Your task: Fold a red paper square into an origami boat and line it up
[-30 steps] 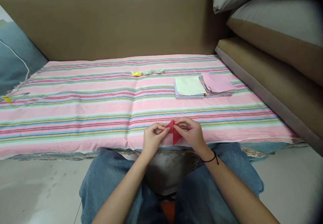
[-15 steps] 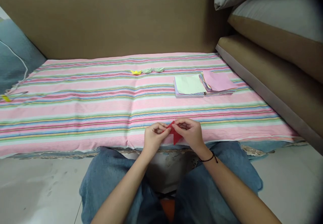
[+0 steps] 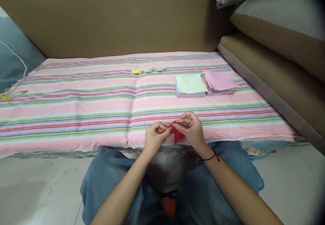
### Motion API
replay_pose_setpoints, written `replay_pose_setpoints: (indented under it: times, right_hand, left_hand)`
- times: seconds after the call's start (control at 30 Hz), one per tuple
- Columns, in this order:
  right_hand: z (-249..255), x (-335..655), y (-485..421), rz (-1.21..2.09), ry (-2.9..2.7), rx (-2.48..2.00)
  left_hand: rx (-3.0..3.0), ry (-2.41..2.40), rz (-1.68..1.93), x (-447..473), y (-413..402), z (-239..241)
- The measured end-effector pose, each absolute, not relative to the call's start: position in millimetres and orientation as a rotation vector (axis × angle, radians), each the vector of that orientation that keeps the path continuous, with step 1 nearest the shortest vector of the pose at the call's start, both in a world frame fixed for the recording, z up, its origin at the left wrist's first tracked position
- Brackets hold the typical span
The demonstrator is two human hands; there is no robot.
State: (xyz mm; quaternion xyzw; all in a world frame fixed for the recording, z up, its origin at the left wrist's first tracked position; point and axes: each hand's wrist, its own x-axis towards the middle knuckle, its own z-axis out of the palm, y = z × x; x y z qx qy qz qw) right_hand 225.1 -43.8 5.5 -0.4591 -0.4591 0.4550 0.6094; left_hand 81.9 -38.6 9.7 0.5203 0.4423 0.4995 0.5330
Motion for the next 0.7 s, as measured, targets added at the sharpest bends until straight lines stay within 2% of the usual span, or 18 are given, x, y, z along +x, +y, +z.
replay_pose_setpoints:
  times: [0.57, 0.7]
  right_hand:
    - [8.1, 228.0, -41.4, 1.129, -1.01, -1.065]
    - [8.6, 231.0, -39.5, 1.116, -1.003, -1.057]
  left_hand:
    - [1.21, 0.954, 1.21, 84.2, -38.5, 8.2]
    - [1.127, 0.873, 1.112, 85.6, -40.1, 8.2]
